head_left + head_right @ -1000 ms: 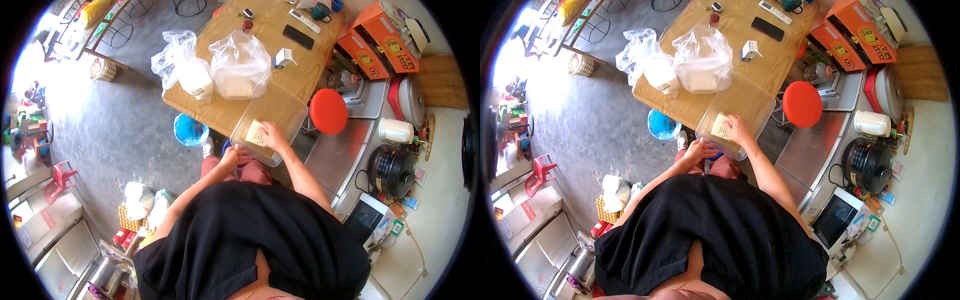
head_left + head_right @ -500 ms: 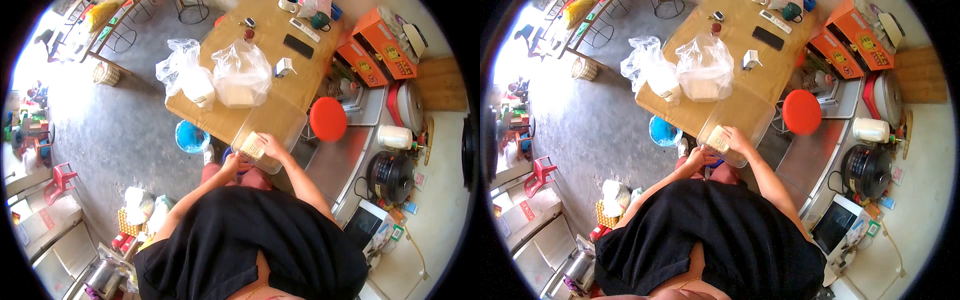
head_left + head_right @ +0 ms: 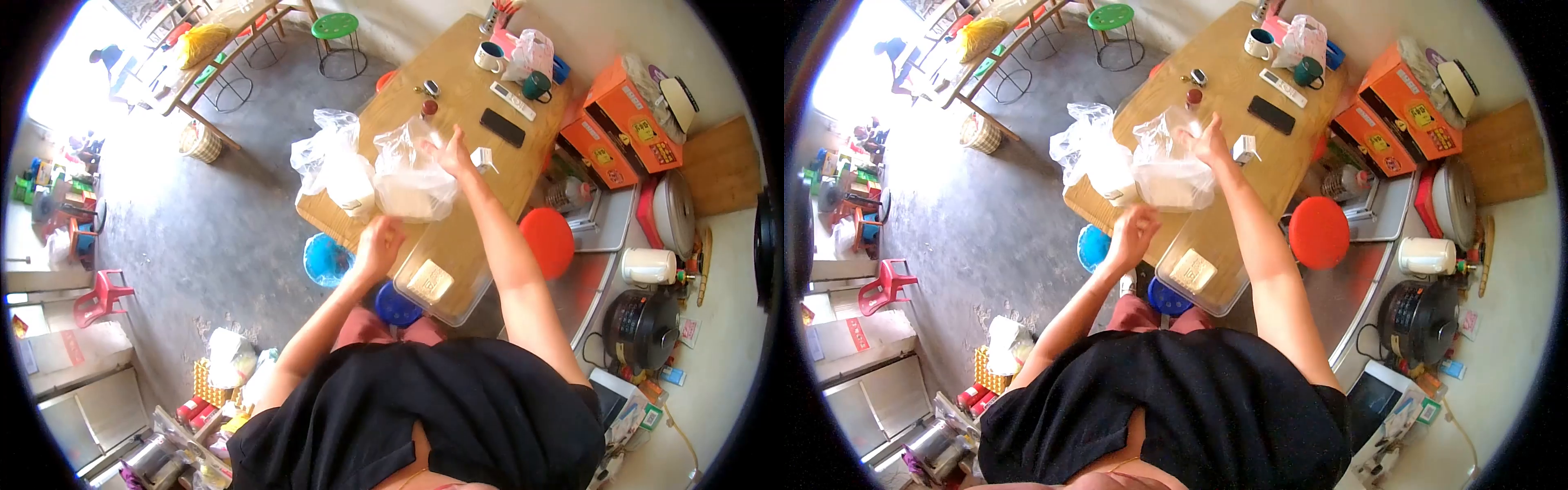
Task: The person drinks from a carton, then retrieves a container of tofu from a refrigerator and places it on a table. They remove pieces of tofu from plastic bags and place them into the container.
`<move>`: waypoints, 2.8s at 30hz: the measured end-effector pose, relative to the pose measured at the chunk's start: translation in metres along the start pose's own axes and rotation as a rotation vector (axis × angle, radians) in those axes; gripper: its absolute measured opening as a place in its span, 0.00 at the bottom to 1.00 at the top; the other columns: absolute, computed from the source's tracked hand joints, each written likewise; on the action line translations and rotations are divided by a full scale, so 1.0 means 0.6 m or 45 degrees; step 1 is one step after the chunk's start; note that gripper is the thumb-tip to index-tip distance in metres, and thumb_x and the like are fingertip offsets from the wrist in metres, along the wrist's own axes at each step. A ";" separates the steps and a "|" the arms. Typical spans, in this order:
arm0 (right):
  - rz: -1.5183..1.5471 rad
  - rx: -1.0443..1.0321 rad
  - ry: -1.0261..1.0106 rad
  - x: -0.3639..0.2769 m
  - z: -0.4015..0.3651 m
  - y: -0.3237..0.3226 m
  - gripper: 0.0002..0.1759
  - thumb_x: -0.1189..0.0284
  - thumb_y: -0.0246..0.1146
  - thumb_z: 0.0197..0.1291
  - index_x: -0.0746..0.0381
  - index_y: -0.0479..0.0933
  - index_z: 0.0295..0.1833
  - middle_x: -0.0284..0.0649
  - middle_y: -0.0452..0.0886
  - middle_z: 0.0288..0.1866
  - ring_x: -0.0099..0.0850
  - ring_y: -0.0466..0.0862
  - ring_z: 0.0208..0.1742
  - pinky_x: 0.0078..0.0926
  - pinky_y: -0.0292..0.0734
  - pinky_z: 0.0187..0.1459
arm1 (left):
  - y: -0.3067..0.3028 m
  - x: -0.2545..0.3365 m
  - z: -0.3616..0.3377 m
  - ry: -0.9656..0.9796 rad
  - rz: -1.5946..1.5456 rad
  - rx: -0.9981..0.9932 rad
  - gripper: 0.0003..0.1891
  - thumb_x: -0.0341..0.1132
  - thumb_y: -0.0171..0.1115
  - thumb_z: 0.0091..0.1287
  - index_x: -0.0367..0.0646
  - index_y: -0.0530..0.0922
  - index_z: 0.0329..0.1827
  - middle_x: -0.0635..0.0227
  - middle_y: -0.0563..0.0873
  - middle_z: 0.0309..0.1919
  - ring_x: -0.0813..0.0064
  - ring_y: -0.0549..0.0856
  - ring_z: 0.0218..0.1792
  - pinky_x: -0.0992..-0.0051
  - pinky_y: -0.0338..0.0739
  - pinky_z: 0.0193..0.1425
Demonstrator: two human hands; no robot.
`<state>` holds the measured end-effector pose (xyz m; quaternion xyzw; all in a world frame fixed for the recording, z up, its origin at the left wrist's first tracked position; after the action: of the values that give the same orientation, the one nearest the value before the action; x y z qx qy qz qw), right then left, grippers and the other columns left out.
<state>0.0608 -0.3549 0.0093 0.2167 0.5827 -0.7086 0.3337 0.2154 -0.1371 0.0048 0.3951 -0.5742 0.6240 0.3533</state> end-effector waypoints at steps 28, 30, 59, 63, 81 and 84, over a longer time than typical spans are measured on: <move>0.209 -0.655 -0.528 -0.245 -0.205 -0.089 0.13 0.73 0.60 0.60 0.64 0.75 0.50 0.50 0.80 0.46 0.46 0.80 0.50 0.39 0.75 0.50 | -0.104 0.067 0.043 -0.169 -1.038 0.304 0.08 0.30 0.59 0.70 0.33 0.82 0.42 0.71 0.83 0.31 0.83 0.81 0.31 0.81 0.77 0.38; -0.628 -1.360 -0.283 -0.127 -0.235 0.015 0.19 0.68 0.60 0.59 0.64 0.75 0.54 0.53 0.80 0.48 0.47 0.81 0.49 0.39 0.76 0.51 | -0.107 0.054 0.041 -0.163 -1.134 0.308 0.08 0.30 0.58 0.71 0.33 0.81 0.43 0.71 0.82 0.31 0.83 0.80 0.31 0.80 0.76 0.38; -0.187 -0.596 0.485 0.053 -0.202 0.197 0.22 0.61 0.66 0.55 0.63 0.80 0.52 0.48 0.83 0.50 0.42 0.81 0.54 0.35 0.76 0.55 | -0.024 0.106 0.007 0.098 -0.667 0.219 0.09 0.23 0.60 0.66 0.36 0.75 0.48 0.75 0.78 0.35 0.87 0.74 0.35 0.84 0.70 0.39; -0.060 -0.513 0.534 0.059 -0.217 0.203 0.22 0.61 0.66 0.55 0.63 0.79 0.52 0.47 0.83 0.50 0.42 0.81 0.54 0.35 0.76 0.55 | -0.050 0.146 -0.029 0.331 -0.461 0.308 0.12 0.29 0.56 0.70 0.35 0.73 0.54 0.63 0.79 0.41 0.73 0.79 0.40 0.75 0.74 0.43; 1.198 -0.321 0.659 0.012 -0.158 0.053 0.23 0.61 0.68 0.55 0.63 0.79 0.52 0.44 0.82 0.50 0.38 0.81 0.53 0.33 0.76 0.54 | 0.181 -0.324 0.116 -1.097 -0.938 0.434 0.23 0.49 0.50 0.73 0.33 0.80 0.38 0.64 0.81 0.28 0.74 0.78 0.27 0.73 0.71 0.31; 1.271 -0.325 0.667 -0.004 -0.141 0.027 0.23 0.61 0.68 0.55 0.63 0.79 0.52 0.43 0.82 0.50 0.38 0.81 0.53 0.32 0.76 0.54 | 0.144 -0.263 0.145 -0.746 -0.734 0.401 0.21 0.44 0.54 0.71 0.30 0.80 0.46 0.61 0.84 0.30 0.69 0.80 0.30 0.69 0.74 0.38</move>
<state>0.0673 -0.2737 -0.0196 0.5916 0.5540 -0.3120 0.4958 0.2148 -0.2296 -0.1720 0.7485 -0.4142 0.4414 0.2708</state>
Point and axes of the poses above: each hand's wrist, its own z-axis towards the middle knuckle, its own y-axis out of the palm, x = y × z, the point moved 9 cm from there along z, towards the middle knuckle
